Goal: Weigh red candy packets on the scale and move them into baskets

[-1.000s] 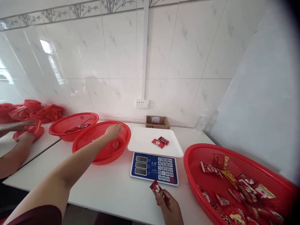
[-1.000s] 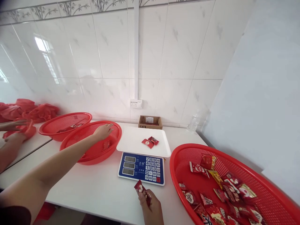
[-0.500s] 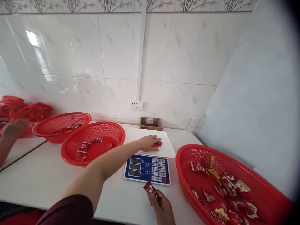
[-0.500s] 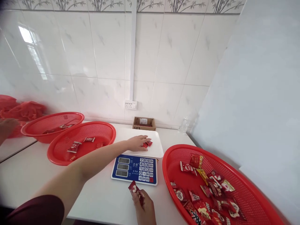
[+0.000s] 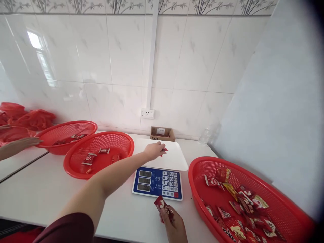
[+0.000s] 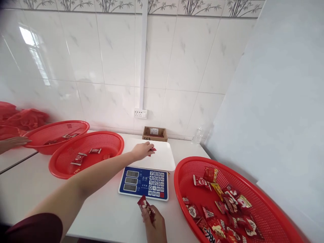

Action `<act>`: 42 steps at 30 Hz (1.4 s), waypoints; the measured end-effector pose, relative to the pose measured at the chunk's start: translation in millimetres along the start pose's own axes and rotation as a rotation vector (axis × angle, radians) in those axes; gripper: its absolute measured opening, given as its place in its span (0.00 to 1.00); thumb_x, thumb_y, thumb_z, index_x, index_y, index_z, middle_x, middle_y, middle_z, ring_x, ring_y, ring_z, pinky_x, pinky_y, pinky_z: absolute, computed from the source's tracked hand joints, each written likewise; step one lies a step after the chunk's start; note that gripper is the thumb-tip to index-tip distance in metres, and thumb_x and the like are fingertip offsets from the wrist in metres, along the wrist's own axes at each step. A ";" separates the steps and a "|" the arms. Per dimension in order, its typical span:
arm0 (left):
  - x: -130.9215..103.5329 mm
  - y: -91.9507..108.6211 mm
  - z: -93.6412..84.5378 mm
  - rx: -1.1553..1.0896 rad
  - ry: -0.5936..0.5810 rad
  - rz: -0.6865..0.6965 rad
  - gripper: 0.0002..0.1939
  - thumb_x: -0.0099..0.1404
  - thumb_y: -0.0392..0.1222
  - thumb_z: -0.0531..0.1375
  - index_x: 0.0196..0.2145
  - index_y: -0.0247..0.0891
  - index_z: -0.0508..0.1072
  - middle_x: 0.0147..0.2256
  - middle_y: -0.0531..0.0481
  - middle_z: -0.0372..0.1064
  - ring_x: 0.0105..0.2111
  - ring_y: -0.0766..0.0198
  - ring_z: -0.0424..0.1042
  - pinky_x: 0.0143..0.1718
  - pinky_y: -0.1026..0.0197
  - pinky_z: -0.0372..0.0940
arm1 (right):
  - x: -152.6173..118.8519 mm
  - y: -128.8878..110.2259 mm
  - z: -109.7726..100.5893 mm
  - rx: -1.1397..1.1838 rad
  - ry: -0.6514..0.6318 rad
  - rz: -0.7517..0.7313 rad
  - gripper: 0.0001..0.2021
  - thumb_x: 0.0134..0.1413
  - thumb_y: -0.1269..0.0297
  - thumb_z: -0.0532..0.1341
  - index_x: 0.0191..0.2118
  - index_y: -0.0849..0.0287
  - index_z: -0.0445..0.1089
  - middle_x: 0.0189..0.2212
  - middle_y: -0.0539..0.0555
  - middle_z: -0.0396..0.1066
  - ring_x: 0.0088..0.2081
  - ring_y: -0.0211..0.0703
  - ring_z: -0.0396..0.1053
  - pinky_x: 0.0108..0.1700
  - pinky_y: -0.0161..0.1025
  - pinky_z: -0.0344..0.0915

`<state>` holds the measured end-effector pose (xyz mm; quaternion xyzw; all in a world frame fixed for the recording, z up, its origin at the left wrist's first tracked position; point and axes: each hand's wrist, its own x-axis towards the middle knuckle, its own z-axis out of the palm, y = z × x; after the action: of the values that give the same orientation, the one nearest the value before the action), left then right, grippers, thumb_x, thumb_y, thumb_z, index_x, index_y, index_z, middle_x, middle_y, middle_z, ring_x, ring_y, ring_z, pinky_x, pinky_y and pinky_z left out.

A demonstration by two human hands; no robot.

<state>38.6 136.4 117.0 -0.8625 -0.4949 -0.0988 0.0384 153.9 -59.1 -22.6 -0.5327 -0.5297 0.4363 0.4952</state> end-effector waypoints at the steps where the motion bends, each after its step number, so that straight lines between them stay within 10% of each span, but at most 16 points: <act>1: -7.2 -6.0 -8.6 0.001 0.024 -0.025 0.12 0.65 0.51 0.51 0.41 0.44 0.65 0.41 0.50 0.65 0.37 0.59 0.70 0.33 0.63 0.62 | -0.2 0.0 0.0 0.002 -0.001 0.000 0.22 0.48 0.44 0.53 0.21 0.59 0.61 0.18 0.47 0.58 0.23 0.37 0.57 0.27 0.33 0.53; 11: -104.5 -93.2 -68.6 0.109 0.136 -0.401 0.16 0.64 0.49 0.52 0.45 0.37 0.67 0.42 0.40 0.67 0.45 0.47 0.66 0.46 0.47 0.56 | -0.7 3.1 -0.8 -0.054 0.011 0.006 0.23 0.47 0.42 0.53 0.22 0.59 0.63 0.18 0.47 0.59 0.22 0.37 0.58 0.25 0.32 0.54; 16: -148.5 -43.5 -35.0 -0.212 0.351 -0.203 0.15 0.66 0.46 0.49 0.46 0.38 0.67 0.45 0.43 0.67 0.47 0.55 0.64 0.48 0.56 0.58 | 1.3 7.4 -6.2 -0.151 -0.099 -0.014 0.20 0.51 0.46 0.52 0.25 0.59 0.65 0.20 0.49 0.63 0.25 0.39 0.61 0.27 0.32 0.58; 23: -166.2 46.8 45.2 -0.849 -0.031 0.178 0.14 0.65 0.45 0.53 0.46 0.40 0.70 0.37 0.46 0.70 0.34 0.62 0.69 0.37 0.64 0.63 | 0.8 1.4 -3.7 -0.160 -0.200 -0.134 0.16 0.55 0.51 0.50 0.31 0.58 0.65 0.27 0.54 0.69 0.31 0.43 0.66 0.35 0.35 0.63; 28: -161.0 48.8 68.7 -1.147 -0.048 0.097 0.15 0.66 0.46 0.50 0.35 0.35 0.73 0.32 0.46 0.69 0.32 0.62 0.67 0.35 0.65 0.61 | 1.8 -3.0 0.1 -0.209 -0.117 -0.115 0.16 0.54 0.51 0.52 0.28 0.58 0.66 0.25 0.53 0.69 0.29 0.43 0.67 0.32 0.34 0.64; 34: -165.4 37.4 79.2 -1.462 -0.078 0.055 0.22 0.66 0.53 0.49 0.51 0.36 0.61 0.30 0.49 0.65 0.27 0.65 0.65 0.30 0.63 0.62 | 7.4 -11.9 -0.5 -0.133 0.055 -0.023 0.19 0.49 0.46 0.55 0.27 0.59 0.68 0.21 0.52 0.68 0.25 0.42 0.66 0.27 0.35 0.64; 42: -169.0 41.0 70.8 -1.661 -0.069 -0.031 0.22 0.65 0.57 0.47 0.48 0.37 0.61 0.30 0.50 0.64 0.24 0.67 0.64 0.28 0.64 0.60 | 84.2 -99.6 1.2 -0.285 0.196 -0.031 0.21 0.52 0.45 0.50 0.30 0.59 0.68 0.26 0.54 0.71 0.32 0.46 0.69 0.35 0.37 0.64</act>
<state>0.3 -15.8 13.8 -0.6060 -0.2735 -0.4059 -0.6271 144.4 19.7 80.9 -0.6294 -0.5435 0.2951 0.4705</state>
